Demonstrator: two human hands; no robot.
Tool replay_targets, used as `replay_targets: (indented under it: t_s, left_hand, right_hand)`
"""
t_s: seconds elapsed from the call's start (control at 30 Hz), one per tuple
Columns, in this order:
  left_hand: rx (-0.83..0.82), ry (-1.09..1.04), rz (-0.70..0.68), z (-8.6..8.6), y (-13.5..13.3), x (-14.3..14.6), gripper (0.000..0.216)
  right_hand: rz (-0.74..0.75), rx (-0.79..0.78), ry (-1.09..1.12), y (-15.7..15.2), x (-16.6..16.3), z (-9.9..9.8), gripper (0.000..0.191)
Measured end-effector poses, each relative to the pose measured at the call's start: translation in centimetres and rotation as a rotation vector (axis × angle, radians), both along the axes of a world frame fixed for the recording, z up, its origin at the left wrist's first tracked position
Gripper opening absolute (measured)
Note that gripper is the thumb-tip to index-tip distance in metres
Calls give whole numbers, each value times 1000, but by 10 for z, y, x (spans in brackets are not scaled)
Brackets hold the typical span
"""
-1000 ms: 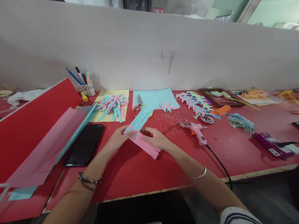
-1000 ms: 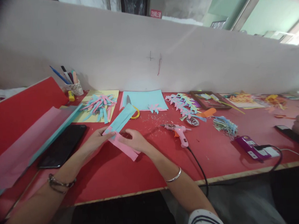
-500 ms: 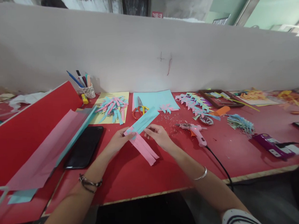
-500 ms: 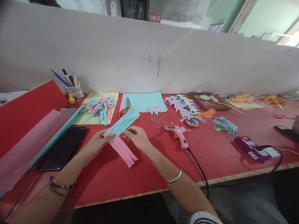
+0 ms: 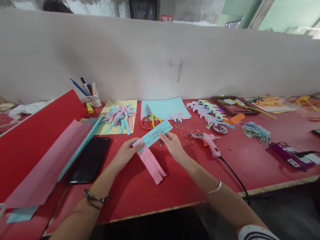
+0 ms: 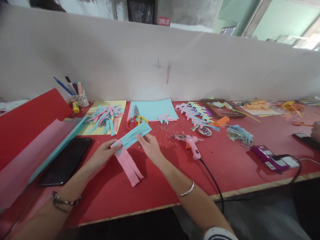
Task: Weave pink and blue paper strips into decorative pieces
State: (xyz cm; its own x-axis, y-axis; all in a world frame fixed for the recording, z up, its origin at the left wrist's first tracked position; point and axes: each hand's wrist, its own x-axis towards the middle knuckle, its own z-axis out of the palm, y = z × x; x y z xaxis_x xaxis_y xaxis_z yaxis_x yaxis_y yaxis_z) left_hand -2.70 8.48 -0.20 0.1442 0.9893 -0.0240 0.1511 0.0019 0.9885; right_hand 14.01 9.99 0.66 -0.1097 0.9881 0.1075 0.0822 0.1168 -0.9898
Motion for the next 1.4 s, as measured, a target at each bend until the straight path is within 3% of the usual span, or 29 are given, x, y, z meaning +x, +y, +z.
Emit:
replay_targets:
  t_s: [0.13, 0.4, 0.63, 0.87, 1.4]
  left_hand:
    - [-5, 10, 31, -1, 2, -2, 32]
    - [37, -10, 60, -5, 7, -8, 29]
    - [-5, -62, 141, -8, 9, -8, 36]
    - [103, 69, 139, -10, 10, -8, 35]
    - [132, 47, 267, -13, 13, -10, 30]
  right_hand:
    - [-117, 22, -1, 2, 3, 2, 35]
    - [-113, 39, 122, 3, 3, 1, 27]
    - [-155, 26, 105, 4, 5, -1, 22]
    - [-168, 44, 156, 5, 5, 0, 23]
    - [-236, 135, 150, 0, 2, 3, 17]
